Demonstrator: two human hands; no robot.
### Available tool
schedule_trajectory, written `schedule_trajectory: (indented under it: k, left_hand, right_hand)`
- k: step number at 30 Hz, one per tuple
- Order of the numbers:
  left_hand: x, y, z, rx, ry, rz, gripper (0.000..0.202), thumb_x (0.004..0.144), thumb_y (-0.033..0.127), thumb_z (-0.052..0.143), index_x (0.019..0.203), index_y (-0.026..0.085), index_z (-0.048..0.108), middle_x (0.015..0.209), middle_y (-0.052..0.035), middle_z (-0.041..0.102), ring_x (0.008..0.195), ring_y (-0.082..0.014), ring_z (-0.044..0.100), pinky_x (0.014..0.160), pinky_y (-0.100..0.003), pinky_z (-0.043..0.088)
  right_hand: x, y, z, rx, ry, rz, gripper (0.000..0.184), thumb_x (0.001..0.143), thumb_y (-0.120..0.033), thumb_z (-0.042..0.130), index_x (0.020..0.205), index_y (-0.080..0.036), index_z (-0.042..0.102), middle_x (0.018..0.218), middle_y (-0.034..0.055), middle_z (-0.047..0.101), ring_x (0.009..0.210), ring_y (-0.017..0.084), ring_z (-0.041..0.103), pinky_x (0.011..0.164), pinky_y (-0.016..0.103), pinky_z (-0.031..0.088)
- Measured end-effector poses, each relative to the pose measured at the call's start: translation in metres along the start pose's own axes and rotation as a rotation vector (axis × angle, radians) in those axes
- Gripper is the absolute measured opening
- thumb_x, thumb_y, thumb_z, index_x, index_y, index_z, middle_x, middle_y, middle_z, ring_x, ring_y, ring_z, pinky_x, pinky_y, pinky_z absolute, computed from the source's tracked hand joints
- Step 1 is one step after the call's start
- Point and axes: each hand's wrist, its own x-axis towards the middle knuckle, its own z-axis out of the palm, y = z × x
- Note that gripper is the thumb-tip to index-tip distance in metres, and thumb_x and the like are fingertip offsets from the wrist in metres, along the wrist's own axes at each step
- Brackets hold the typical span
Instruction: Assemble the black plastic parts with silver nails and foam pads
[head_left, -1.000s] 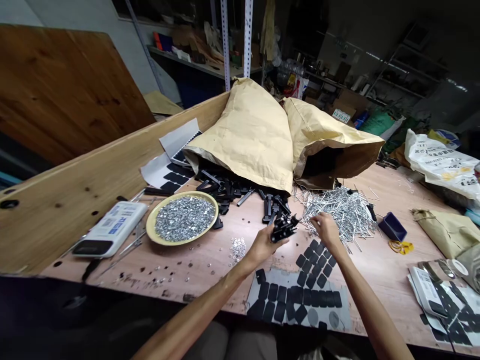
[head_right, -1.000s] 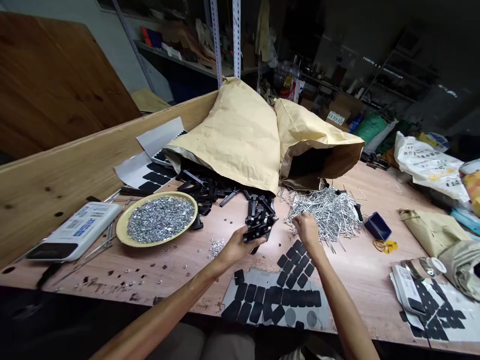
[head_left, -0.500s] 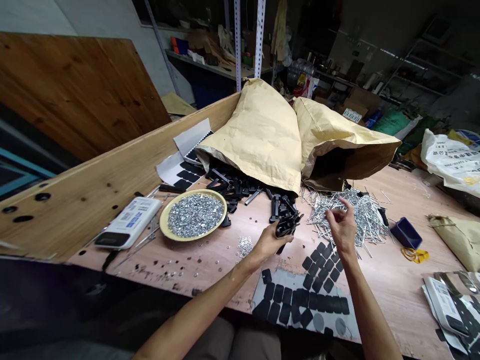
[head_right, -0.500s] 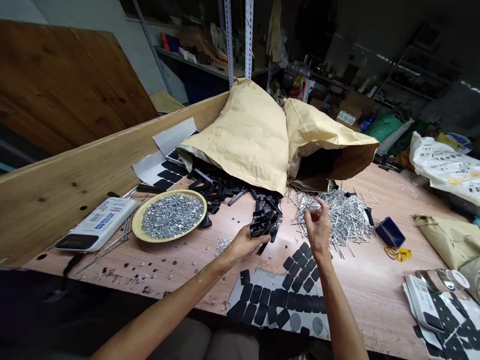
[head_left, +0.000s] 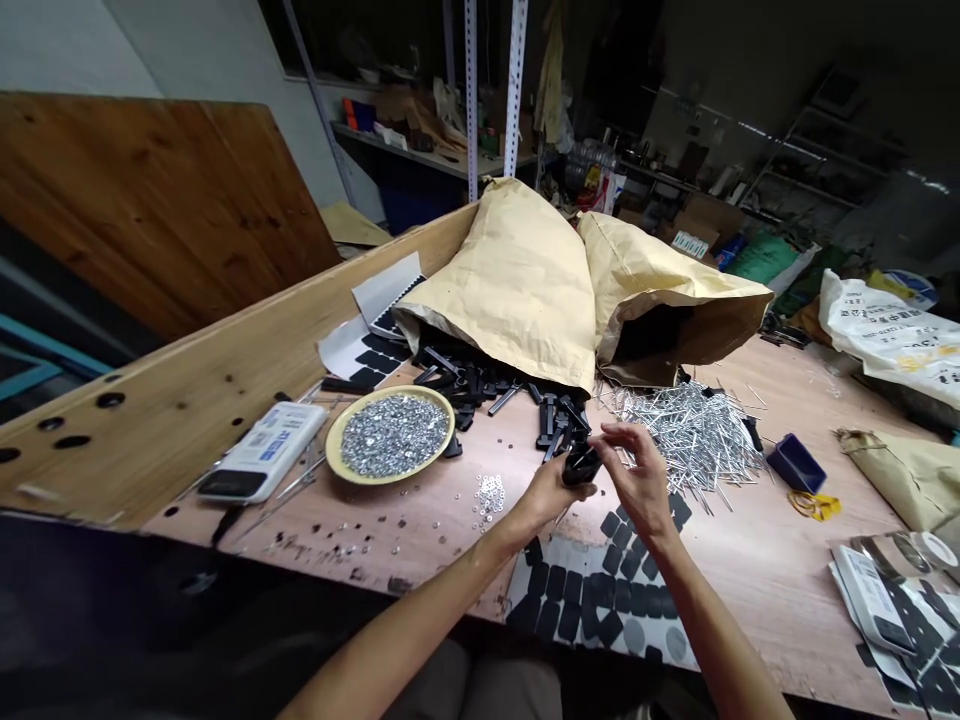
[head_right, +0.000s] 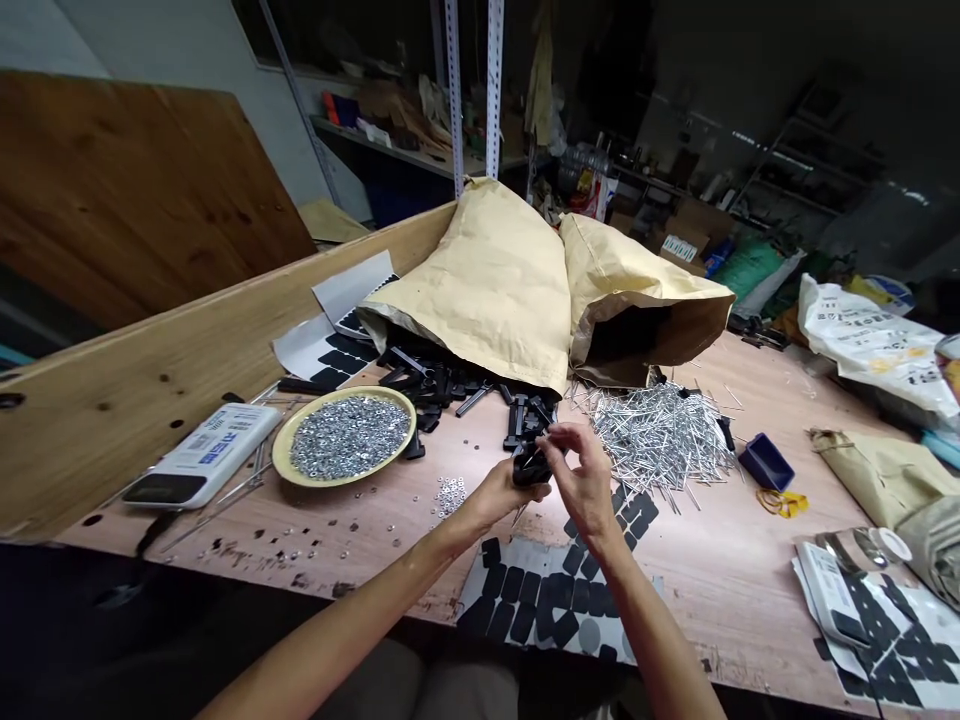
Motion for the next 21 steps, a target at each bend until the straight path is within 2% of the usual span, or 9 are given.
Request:
schedule_trajectory:
  k: [3,6,8,10,12,13,15,18,21]
  left_hand:
    - [-0.003,0.003,-0.003,-0.036,-0.013,-0.012,0.019,0.058,0.019,0.068,0.075,0.013,0.061,0.06,0.0034,0.056,0.058,-0.012,0.051,0.057,-0.025,0.042]
    - [-0.005,0.005,-0.005,-0.048,0.003,-0.039,0.015,0.063,0.024,0.067,0.07,0.013,0.06,0.06,0.0014,0.058,0.06,-0.013,0.055,0.058,-0.026,0.043]
    - [-0.004,0.005,-0.004,-0.041,0.022,-0.039,0.017,0.066,0.028,0.067,0.07,0.013,0.06,0.062,0.0001,0.059,0.062,-0.0141,0.057,0.06,-0.026,0.045]
    - [0.0,0.003,-0.001,-0.035,-0.015,-0.019,0.022,0.067,0.031,0.068,0.076,0.013,0.062,0.064,-0.0005,0.06,0.061,-0.0141,0.058,0.058,-0.026,0.046]
    - [0.004,-0.001,0.004,-0.026,-0.084,0.002,0.032,0.066,0.034,0.071,0.089,0.013,0.062,0.067,-0.0003,0.061,0.055,-0.0124,0.056,0.055,-0.026,0.047]
    - [0.006,-0.004,0.005,-0.017,-0.12,0.011,0.038,0.066,0.034,0.072,0.095,0.013,0.061,0.068,-0.0002,0.061,0.054,-0.0118,0.056,0.055,-0.026,0.047]
    - [0.009,-0.009,0.007,-0.01,-0.178,0.026,0.046,0.068,0.033,0.071,0.107,0.014,0.057,0.075,-0.0013,0.062,0.059,-0.0124,0.057,0.058,-0.027,0.049]
    - [0.012,-0.014,0.005,-0.01,-0.214,0.04,0.044,0.076,0.034,0.063,0.115,0.015,0.054,0.091,-0.0064,0.064,0.08,-0.0176,0.061,0.071,-0.03,0.052]
    - [0.017,-0.015,0.003,0.135,-0.078,0.149,0.04,0.076,0.026,0.061,0.114,0.016,0.056,0.103,-0.0088,0.063,0.102,-0.023,0.056,0.091,-0.038,0.045]
  right_hand:
    - [0.0,0.001,-0.008,-0.102,0.012,-0.059,0.014,0.079,-0.032,0.062,0.091,-0.024,0.062,0.101,0.0054,0.066,0.109,0.023,0.056,0.094,0.044,0.043]
    - [-0.004,0.012,-0.017,-0.155,0.135,0.095,0.03,0.077,-0.042,0.062,0.101,-0.023,0.062,0.116,0.0092,0.061,0.114,0.025,0.052,0.097,0.049,0.038]
    - [-0.01,0.025,-0.017,-0.103,0.09,0.288,0.037,0.074,-0.05,0.063,0.097,-0.022,0.064,0.107,0.0094,0.064,0.103,0.026,0.057,0.088,0.047,0.045]
    - [-0.019,0.039,-0.011,0.078,-0.11,0.447,0.043,0.07,-0.059,0.062,0.089,-0.02,0.066,0.088,0.0067,0.067,0.085,0.023,0.062,0.074,0.039,0.051]
    - [-0.029,0.049,0.0,0.306,-0.259,0.551,0.046,0.069,-0.064,0.059,0.079,-0.019,0.065,0.068,0.0018,0.063,0.062,0.016,0.059,0.056,0.03,0.049]
    - [-0.034,0.053,0.005,0.396,-0.264,0.591,0.047,0.069,-0.065,0.058,0.075,-0.019,0.063,0.06,-0.0007,0.059,0.053,0.013,0.054,0.049,0.026,0.045]
    - [-0.04,0.057,0.015,0.504,-0.172,0.653,0.044,0.068,-0.063,0.06,0.07,-0.019,0.058,0.054,-0.0039,0.053,0.045,0.01,0.047,0.042,0.023,0.039]
    - [-0.041,0.059,0.023,0.57,-0.018,0.652,0.037,0.072,-0.056,0.06,0.076,-0.02,0.056,0.061,-0.0025,0.058,0.052,0.012,0.053,0.05,0.025,0.046]
    - [-0.039,0.059,0.027,0.54,0.1,0.576,0.034,0.073,-0.047,0.062,0.092,-0.02,0.058,0.085,0.002,0.066,0.079,0.017,0.062,0.072,0.03,0.051]
